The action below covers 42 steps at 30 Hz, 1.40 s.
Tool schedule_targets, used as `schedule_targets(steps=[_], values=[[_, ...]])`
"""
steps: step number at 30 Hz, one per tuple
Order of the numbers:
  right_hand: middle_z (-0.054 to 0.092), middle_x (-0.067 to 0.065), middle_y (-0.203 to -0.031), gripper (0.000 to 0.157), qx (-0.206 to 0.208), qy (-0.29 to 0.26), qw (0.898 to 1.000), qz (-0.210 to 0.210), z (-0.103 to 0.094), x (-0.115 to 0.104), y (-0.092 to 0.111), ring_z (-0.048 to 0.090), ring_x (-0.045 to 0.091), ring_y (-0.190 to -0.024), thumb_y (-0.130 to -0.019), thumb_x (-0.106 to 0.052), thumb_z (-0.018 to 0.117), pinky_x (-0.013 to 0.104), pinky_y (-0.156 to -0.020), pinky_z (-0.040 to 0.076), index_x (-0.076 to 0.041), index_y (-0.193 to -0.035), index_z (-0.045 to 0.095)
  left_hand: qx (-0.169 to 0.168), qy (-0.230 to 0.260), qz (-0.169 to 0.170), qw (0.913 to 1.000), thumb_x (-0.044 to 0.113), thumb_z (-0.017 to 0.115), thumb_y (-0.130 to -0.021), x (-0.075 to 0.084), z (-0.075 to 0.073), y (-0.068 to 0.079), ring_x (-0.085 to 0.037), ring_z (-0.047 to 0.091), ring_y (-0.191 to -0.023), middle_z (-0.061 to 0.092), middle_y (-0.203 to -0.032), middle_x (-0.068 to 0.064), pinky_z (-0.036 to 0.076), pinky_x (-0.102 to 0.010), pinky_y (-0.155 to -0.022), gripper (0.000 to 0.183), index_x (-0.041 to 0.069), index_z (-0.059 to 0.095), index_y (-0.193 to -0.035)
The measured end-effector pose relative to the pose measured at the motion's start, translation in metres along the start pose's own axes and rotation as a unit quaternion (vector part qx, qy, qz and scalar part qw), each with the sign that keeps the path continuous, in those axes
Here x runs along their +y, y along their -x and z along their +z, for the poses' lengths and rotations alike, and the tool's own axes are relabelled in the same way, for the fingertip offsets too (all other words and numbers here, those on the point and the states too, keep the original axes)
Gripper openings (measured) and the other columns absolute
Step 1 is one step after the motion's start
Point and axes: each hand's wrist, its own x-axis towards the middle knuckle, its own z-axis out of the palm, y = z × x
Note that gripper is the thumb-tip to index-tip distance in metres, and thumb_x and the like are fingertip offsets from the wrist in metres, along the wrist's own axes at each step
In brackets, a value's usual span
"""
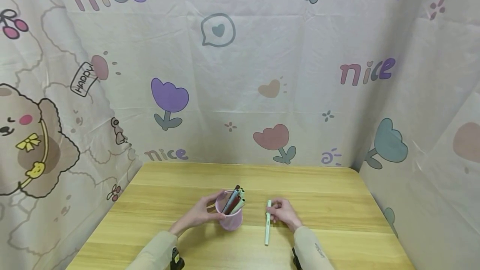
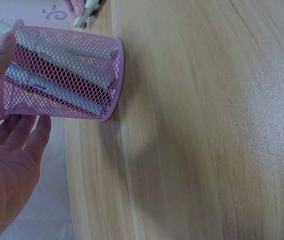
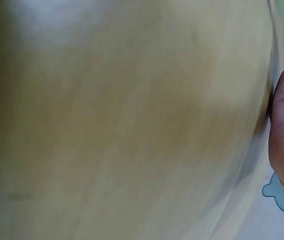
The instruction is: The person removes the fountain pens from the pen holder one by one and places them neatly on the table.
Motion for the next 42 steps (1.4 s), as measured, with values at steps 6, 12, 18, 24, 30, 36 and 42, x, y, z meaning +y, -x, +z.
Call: schedule_targets(steps=[6,12,18,24,30,36,42], values=[[0.062,0.000,-0.076,0.034,0.019,0.030,0.999,0.001,0.0022,0.0009,-0.0033,0.057,0.007,-0.060,-0.093,-0.003,0.065,0.013,-0.051,0.051,0.019,-0.117,0.054,0.001,-0.002,0.001,1.0000,0.016,0.079,-0.086,-0.0002,-0.0003,0.0002,-0.052,0.043,-0.140,0.034,-0.157,-0.033,0.045,-0.053,-0.114,0.088,-0.010,0.029,-0.152],[0.062,0.003,-0.077,0.036,0.041,0.057,0.998,0.002,0.0056,0.0026,-0.0038,0.059,0.009,-0.059,-0.091,-0.003,0.068,0.015,-0.050,0.053,0.017,-0.118,0.054,-0.001,0.004,-0.003,1.0000,0.016,0.080,-0.085,0.0008,-0.0006,0.0008,-0.052,0.043,-0.140,0.034,-0.157,-0.032,0.046,-0.052,-0.114,0.089,-0.010,0.028,-0.152],[0.059,0.002,-0.076,0.037,0.047,0.078,0.996,-0.003,0.0086,0.0024,-0.0035,0.059,0.009,-0.058,-0.091,-0.002,0.069,0.015,-0.049,0.052,0.016,-0.119,0.054,0.002,0.001,-0.002,1.0000,0.016,0.080,-0.085,0.0006,-0.0011,0.0012,-0.052,0.044,-0.139,0.035,-0.157,-0.033,0.047,-0.051,-0.113,0.088,-0.010,0.029,-0.152],[0.057,0.002,-0.076,0.038,0.058,0.094,0.994,-0.005,0.0092,0.0040,-0.0039,0.058,0.009,-0.058,-0.091,-0.001,0.069,0.016,-0.048,0.052,0.015,-0.121,0.054,0.000,-0.002,-0.001,1.0000,0.018,0.080,-0.085,0.0006,-0.0008,0.0020,-0.051,0.044,-0.140,0.035,-0.157,-0.032,0.046,-0.051,-0.114,0.090,-0.010,0.027,-0.153],[0.059,0.004,-0.074,0.039,0.053,0.098,0.994,-0.018,0.0089,0.0053,-0.0026,0.058,0.011,-0.057,-0.091,0.000,0.068,0.017,-0.047,0.052,0.018,-0.122,0.053,0.001,-0.001,-0.002,1.0000,0.021,0.080,-0.085,-0.0027,-0.0001,0.0033,-0.049,0.044,-0.140,0.037,-0.157,-0.030,0.046,-0.052,-0.115,0.092,-0.009,0.027,-0.153],[0.058,0.002,-0.072,0.039,0.053,0.091,0.994,-0.018,0.0095,0.0042,-0.0028,0.058,0.008,-0.055,-0.091,-0.002,0.069,0.016,-0.047,0.051,0.017,-0.122,0.054,0.003,-0.004,0.000,1.0000,0.022,0.080,-0.085,-0.0023,-0.0002,0.0025,-0.049,0.044,-0.141,0.036,-0.157,-0.029,0.046,-0.052,-0.115,0.092,-0.009,0.027,-0.153],[0.058,0.002,-0.073,0.039,0.053,0.091,0.994,-0.017,0.0089,0.0039,-0.0030,0.058,0.009,-0.056,-0.091,-0.001,0.069,0.015,-0.047,0.050,0.017,-0.123,0.054,0.004,-0.008,0.000,1.0000,0.021,0.081,-0.085,-0.0018,-0.0004,0.0026,-0.048,0.044,-0.140,0.037,-0.157,-0.029,0.046,-0.051,-0.115,0.092,-0.009,0.027,-0.153]])
